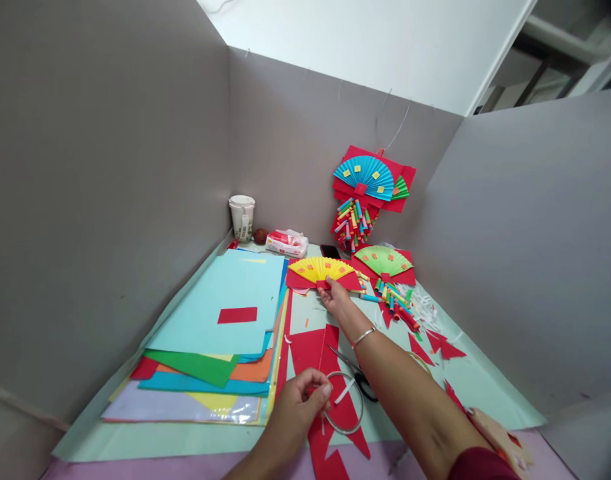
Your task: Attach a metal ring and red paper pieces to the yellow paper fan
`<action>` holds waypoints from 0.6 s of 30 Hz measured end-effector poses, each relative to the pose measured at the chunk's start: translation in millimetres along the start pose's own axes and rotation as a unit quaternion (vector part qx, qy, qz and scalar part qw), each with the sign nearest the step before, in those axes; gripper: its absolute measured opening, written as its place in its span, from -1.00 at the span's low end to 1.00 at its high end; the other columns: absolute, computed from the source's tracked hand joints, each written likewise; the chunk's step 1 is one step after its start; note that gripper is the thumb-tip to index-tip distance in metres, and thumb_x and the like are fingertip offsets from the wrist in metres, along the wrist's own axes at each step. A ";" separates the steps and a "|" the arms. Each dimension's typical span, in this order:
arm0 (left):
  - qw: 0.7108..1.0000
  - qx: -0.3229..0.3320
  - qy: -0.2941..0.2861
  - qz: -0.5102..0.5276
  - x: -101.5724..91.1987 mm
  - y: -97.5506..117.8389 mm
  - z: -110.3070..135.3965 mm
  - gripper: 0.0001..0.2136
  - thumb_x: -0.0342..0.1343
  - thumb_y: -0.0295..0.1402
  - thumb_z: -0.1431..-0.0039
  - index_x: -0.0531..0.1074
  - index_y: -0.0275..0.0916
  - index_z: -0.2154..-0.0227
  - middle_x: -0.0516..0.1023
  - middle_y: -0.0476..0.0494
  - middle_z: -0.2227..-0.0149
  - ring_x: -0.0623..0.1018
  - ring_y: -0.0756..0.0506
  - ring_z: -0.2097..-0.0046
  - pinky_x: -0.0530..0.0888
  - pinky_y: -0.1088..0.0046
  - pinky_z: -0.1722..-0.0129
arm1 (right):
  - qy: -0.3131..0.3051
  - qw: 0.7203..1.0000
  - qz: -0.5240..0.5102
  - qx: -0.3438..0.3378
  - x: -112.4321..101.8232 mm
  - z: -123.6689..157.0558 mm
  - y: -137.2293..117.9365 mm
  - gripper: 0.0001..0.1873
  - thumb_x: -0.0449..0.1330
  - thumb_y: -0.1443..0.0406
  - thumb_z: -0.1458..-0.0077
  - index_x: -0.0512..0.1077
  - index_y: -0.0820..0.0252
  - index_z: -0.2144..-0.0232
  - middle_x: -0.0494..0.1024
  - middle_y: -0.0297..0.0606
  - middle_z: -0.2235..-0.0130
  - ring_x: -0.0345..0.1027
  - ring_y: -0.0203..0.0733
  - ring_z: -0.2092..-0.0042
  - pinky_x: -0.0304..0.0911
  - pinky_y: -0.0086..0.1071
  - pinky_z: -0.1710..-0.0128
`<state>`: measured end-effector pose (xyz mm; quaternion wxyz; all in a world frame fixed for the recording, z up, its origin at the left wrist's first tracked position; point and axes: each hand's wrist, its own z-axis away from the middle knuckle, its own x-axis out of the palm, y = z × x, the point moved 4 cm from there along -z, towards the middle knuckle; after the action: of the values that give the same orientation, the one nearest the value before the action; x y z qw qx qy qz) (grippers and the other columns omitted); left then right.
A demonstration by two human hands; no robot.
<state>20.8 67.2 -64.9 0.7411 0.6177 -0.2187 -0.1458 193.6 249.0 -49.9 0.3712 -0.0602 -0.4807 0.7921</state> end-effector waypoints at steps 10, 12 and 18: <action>1.000 -0.004 -0.013 -0.002 0.1 2.3 1.4 -0.79 0.14 -0.19 -0.12 0.41 -0.25 0.40 0.43 -0.01 0.52 0.39 -0.03 0.43 0.30 0.45 0.35 | -0.043 0.997 -0.016 -0.068 -20.2 16.2 -53.4 -0.64 0.05 0.18 -0.31 0.36 0.31 -0.03 0.42 -0.14 -0.04 0.41 -0.08 0.03 0.37 -0.13 0.07; 1.000 -0.010 -0.017 -0.003 0.0 1.4 0.8 -0.80 0.12 -0.20 -0.14 0.40 -0.26 0.39 0.43 -0.01 0.51 0.39 -0.03 0.42 0.30 0.45 0.33 | -0.049 0.995 -0.020 -0.083 -31.2 21.0 -75.8 -0.65 0.15 0.20 -0.25 0.35 0.23 -0.04 0.43 -0.14 -0.04 0.41 -0.09 0.04 0.39 -0.11 0.08; 0.999 -0.005 -0.032 -0.017 -0.9 -0.9 -1.6 -0.79 0.10 -0.20 -0.16 0.39 -0.27 0.36 0.43 -0.02 0.49 0.39 -0.03 0.41 0.31 0.44 0.32 | -0.072 0.988 -0.027 -0.134 -65.7 35.5 -118.0 -0.65 0.16 0.20 -0.25 0.35 0.21 -0.04 0.43 -0.14 -0.04 0.41 -0.09 0.04 0.40 -0.11 0.09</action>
<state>20.8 68.8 -66.1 0.7343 0.6125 -0.2308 -0.1797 287.3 212.1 46.9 0.3449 -0.0390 -0.6095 0.7128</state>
